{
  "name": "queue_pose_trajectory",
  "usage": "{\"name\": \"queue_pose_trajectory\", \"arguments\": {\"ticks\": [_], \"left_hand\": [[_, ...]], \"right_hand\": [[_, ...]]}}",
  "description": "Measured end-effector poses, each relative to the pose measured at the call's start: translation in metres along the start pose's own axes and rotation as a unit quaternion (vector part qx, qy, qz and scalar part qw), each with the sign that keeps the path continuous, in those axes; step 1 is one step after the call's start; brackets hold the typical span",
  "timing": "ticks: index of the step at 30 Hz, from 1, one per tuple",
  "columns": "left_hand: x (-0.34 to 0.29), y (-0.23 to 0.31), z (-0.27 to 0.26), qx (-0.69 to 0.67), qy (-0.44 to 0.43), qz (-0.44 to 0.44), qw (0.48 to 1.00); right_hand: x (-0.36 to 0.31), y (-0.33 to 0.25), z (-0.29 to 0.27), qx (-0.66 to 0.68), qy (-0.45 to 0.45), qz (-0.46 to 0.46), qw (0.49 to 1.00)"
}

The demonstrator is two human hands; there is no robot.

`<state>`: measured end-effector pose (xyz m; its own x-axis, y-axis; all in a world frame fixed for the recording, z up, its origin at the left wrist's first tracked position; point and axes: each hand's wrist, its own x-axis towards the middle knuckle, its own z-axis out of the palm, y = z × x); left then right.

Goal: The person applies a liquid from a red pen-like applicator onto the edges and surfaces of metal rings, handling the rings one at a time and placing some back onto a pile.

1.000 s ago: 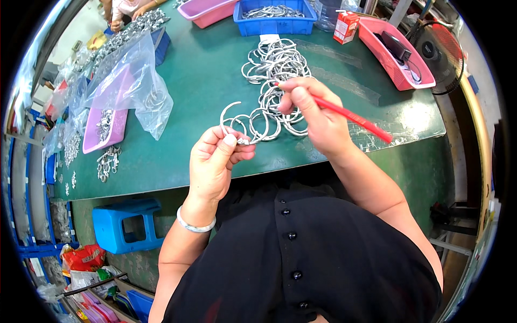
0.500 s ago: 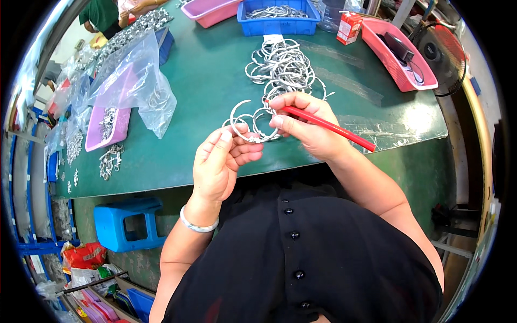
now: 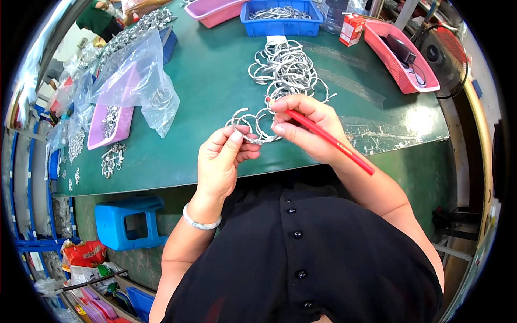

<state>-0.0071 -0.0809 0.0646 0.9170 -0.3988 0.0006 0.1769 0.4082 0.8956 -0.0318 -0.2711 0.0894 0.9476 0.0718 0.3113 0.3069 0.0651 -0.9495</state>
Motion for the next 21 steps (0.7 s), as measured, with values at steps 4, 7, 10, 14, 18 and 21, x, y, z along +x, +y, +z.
{"name": "queue_pose_trajectory", "arguments": {"ticks": [4,7,10,14,18,21], "left_hand": [[0.001,-0.007,-0.002,-0.03,0.0,0.02,0.999],[0.003,-0.008,-0.002,-0.053,-0.012,0.033,0.998],[0.002,-0.01,-0.004,-0.059,-0.014,0.031,0.998],[0.003,-0.01,-0.005,-0.072,-0.011,0.014,0.997],[0.003,-0.01,-0.004,-0.08,-0.001,-0.004,0.997],[0.004,-0.007,-0.006,-0.101,0.005,-0.045,0.994]], "right_hand": [[-0.006,-0.002,0.005,-0.091,-0.034,-0.113,0.989],[-0.006,-0.003,0.009,-0.102,-0.047,-0.15,0.982],[-0.008,-0.008,0.013,-0.096,-0.062,-0.149,0.982],[-0.007,-0.01,0.014,-0.125,-0.066,-0.166,0.976],[-0.006,-0.007,0.015,-0.148,-0.067,-0.192,0.968],[-0.006,-0.009,0.016,-0.149,-0.056,-0.183,0.97]]}}
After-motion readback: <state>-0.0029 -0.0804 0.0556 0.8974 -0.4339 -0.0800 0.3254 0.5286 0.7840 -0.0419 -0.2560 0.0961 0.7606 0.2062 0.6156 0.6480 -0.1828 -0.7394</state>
